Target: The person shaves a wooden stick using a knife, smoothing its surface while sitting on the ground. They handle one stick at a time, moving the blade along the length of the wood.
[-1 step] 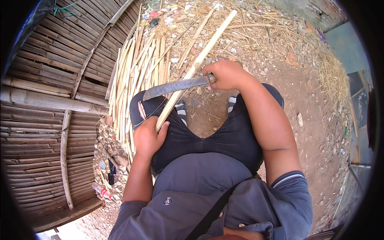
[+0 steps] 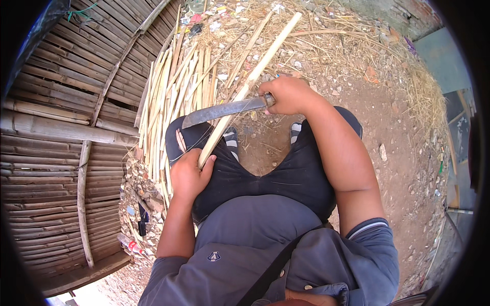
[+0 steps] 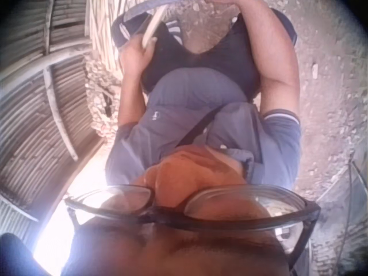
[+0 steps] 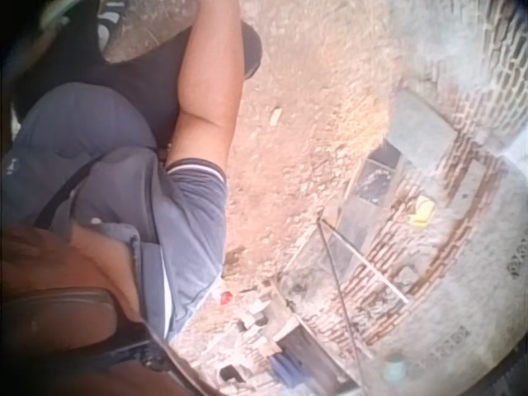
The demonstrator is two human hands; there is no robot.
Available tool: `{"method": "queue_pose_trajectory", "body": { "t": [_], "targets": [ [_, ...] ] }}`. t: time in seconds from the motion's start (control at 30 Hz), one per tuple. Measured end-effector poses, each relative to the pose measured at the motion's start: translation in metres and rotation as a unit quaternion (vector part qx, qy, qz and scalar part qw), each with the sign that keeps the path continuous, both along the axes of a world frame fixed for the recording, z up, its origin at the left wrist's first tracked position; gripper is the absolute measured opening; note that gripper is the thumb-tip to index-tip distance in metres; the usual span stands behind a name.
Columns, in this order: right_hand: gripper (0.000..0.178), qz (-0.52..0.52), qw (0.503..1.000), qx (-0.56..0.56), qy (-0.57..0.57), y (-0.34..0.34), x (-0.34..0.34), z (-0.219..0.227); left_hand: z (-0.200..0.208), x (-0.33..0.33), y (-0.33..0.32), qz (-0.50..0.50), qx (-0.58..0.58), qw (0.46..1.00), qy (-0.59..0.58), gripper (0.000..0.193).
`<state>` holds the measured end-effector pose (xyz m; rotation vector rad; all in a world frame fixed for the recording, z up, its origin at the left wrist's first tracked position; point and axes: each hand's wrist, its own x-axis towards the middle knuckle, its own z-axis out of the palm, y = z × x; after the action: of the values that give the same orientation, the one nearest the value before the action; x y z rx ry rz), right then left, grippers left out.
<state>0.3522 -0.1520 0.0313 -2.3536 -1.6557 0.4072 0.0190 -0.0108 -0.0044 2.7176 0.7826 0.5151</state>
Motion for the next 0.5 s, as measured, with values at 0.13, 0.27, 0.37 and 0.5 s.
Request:
{"method": "queue_pose_trajectory", "body": {
  "t": [0.13,0.27,0.37,0.5],
  "targets": [
    [0.048,0.008,0.999,0.031,-0.008,-0.001,0.003,-0.001,0.002,0.001,-0.001,0.003,0.001,1.0,-0.003,0.031],
    [0.045,0.0,0.999,0.036,-0.003,-0.001,0.002,0.007,0.003,0.0,0.0,0.01,-0.021,1.0,-0.013,0.031],
    [0.042,0.0,0.999,0.04,-0.018,0.0,0.001,0.008,0.005,0.0,-0.001,0.014,-0.043,0.999,-0.02,0.031],
    [0.039,0.02,0.998,0.057,-0.036,0.003,-0.004,0.01,0.009,0.0,-0.002,0.017,-0.038,0.999,-0.016,0.03]
  ]
}}
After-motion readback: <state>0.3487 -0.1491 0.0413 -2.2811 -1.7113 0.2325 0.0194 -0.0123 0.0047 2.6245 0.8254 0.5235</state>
